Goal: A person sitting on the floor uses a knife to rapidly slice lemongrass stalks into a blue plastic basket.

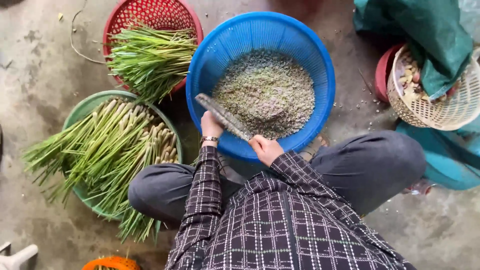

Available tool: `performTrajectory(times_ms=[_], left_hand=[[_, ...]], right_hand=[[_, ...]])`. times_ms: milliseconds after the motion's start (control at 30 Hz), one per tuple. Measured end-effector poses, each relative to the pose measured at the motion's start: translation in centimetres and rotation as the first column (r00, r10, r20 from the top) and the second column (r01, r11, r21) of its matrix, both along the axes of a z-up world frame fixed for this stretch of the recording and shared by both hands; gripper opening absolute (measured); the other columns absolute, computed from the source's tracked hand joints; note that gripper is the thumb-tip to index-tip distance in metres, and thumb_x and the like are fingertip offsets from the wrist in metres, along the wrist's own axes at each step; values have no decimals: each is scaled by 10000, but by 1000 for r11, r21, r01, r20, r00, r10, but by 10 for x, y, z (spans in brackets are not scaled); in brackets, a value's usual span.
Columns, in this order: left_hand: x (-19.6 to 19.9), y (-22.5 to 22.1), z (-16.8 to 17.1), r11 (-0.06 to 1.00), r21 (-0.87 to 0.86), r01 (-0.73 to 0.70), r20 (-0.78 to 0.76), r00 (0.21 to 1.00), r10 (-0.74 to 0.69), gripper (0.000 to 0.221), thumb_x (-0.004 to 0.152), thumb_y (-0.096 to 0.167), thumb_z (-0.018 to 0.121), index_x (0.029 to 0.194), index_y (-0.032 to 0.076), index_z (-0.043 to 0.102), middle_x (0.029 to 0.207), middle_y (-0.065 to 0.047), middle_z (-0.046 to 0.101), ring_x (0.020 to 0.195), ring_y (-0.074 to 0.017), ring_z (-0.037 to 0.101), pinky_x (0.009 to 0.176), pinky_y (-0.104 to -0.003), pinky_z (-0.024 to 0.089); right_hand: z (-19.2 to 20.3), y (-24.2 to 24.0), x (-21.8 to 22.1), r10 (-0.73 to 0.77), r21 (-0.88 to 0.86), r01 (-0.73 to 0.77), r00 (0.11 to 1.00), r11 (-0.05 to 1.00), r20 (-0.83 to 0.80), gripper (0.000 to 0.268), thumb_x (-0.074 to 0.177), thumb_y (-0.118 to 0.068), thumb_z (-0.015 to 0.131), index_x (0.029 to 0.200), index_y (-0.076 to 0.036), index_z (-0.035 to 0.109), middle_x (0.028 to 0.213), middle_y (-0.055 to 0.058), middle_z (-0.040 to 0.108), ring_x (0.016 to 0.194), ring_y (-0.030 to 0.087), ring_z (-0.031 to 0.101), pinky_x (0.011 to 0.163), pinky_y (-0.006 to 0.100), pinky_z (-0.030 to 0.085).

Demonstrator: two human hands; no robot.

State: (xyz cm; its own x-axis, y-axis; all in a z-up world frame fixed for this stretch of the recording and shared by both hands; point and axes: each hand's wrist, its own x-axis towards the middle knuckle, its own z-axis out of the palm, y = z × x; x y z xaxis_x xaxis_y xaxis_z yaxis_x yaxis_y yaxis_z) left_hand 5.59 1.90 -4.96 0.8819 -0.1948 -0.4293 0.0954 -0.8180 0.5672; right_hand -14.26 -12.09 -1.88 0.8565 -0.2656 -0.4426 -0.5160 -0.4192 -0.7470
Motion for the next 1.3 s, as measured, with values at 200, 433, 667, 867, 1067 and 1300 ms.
performTrajectory(times_ms=[200, 433, 667, 867, 1067, 1300], left_hand=[[-32, -26, 35, 980, -136, 148, 0, 989, -150, 147, 758, -2, 629, 627, -64, 649, 560, -218, 646, 736, -467, 733, 751, -491, 601], [-30, -27, 37, 987, 45, 155, -82, 985, -151, 287, 798, 129, 632, 1001, -22, 768, 902, -247, 757, 1001, -471, 716, 900, -536, 576], [-14, -17, 33, 995, 8, 97, -35, 995, -96, 219, 846, 88, 613, 953, -60, 735, 866, -270, 738, 979, -496, 710, 835, -587, 578], [-49, -43, 48, 986, -40, 163, -45, 985, -165, 186, 785, 81, 575, 802, 6, 744, 729, -197, 733, 884, -475, 731, 786, -538, 599], [-2, -9, 11, 990, 63, 125, 9, 992, -126, 197, 798, 75, 612, 908, -38, 730, 844, -233, 744, 957, -450, 727, 864, -546, 593], [-78, -50, 67, 907, 47, 418, -22, 908, -417, 282, 788, 114, 614, 990, 83, 809, 902, -147, 784, 955, -412, 744, 863, -546, 611]], right_hand=[[-1, -5, 20, -79, 65, 75, 995, 995, 56, 337, 1036, -444, 460, 988, -176, 658, 869, 190, 749, 956, 441, 707, 850, 554, 554], [-14, -5, 23, -62, 57, 59, 997, 997, 56, 309, 1034, -459, 467, 1021, -230, 674, 913, 170, 751, 988, 423, 695, 887, 566, 543], [-17, 2, 12, -77, 53, 76, 997, 996, 11, 359, 1036, -483, 461, 975, -201, 673, 866, 174, 749, 958, 422, 711, 867, 547, 552], [-28, -21, 28, -100, 17, 102, 990, 995, -103, 353, 1007, -521, 472, 987, -245, 690, 890, 106, 766, 1013, 354, 711, 941, 516, 550], [-18, -1, 11, -74, 62, 78, 996, 995, -59, 354, 1011, -489, 483, 1009, -211, 700, 889, 102, 768, 966, 357, 726, 916, 521, 561], [-32, -25, 42, -132, 99, 149, 977, 984, -165, 412, 1025, -379, 438, 1257, -158, 697, 1098, 140, 766, 1064, 346, 712, 980, 497, 550]])
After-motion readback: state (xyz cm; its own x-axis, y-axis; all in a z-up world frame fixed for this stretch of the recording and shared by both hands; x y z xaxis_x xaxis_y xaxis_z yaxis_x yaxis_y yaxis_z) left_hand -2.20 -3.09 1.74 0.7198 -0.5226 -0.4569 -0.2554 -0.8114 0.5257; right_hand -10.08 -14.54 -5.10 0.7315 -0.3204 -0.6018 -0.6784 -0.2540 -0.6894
